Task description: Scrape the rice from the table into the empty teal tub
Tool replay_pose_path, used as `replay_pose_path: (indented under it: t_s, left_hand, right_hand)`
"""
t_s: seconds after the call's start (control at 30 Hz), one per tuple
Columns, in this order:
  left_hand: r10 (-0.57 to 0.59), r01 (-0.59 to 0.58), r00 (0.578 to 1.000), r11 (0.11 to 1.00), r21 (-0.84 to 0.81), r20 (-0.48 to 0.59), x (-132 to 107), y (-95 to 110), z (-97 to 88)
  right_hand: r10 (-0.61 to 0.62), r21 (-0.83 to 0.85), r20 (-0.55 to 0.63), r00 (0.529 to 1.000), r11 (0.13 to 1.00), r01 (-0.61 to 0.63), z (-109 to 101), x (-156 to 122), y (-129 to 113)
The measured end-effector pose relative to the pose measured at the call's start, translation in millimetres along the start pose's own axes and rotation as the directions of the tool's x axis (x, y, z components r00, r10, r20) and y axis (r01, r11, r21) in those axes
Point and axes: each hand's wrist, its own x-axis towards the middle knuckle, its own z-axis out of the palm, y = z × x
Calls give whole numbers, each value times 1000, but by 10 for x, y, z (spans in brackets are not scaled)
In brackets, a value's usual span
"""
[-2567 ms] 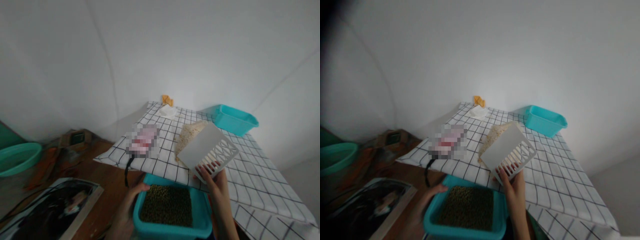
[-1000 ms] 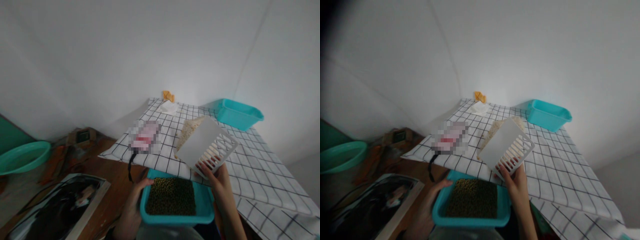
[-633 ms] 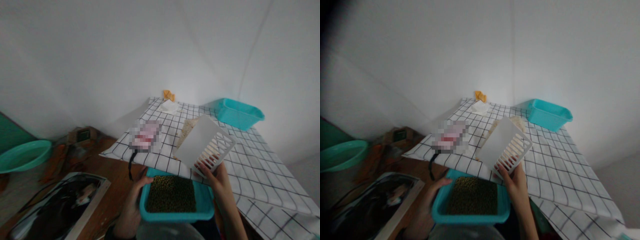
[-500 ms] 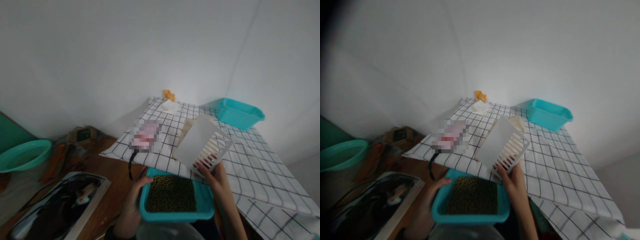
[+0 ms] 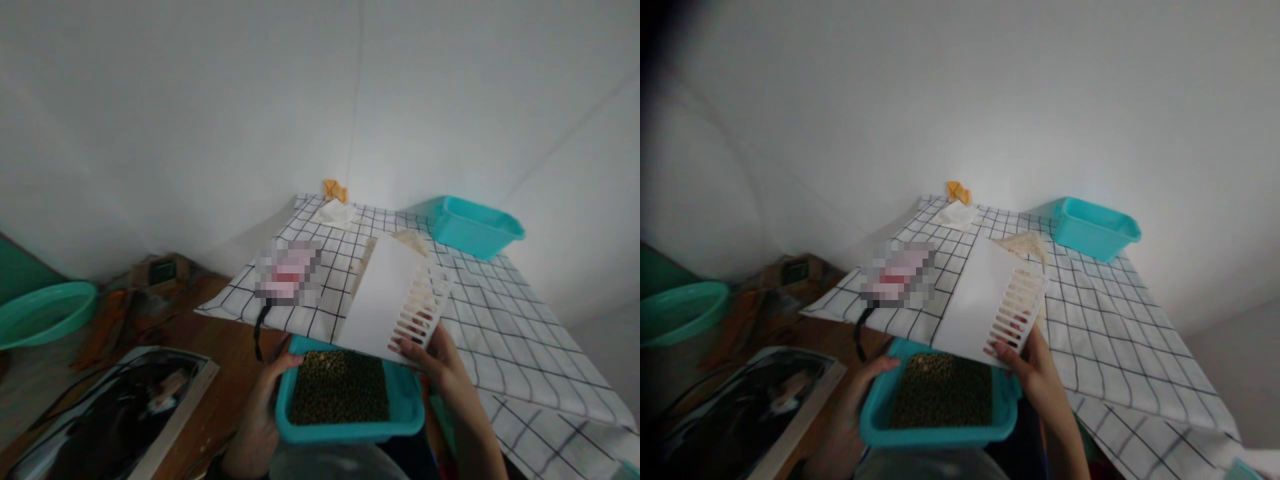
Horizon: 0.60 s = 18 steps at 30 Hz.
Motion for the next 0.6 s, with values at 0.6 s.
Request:
replay_pose_path:
  t_s: [0.6]
  left_hand:
    - [-186,181,970,983,41,155,27,33,-102]
  right_hand:
    - [-449,-246,-327,832,890,384,-551,819,-368]
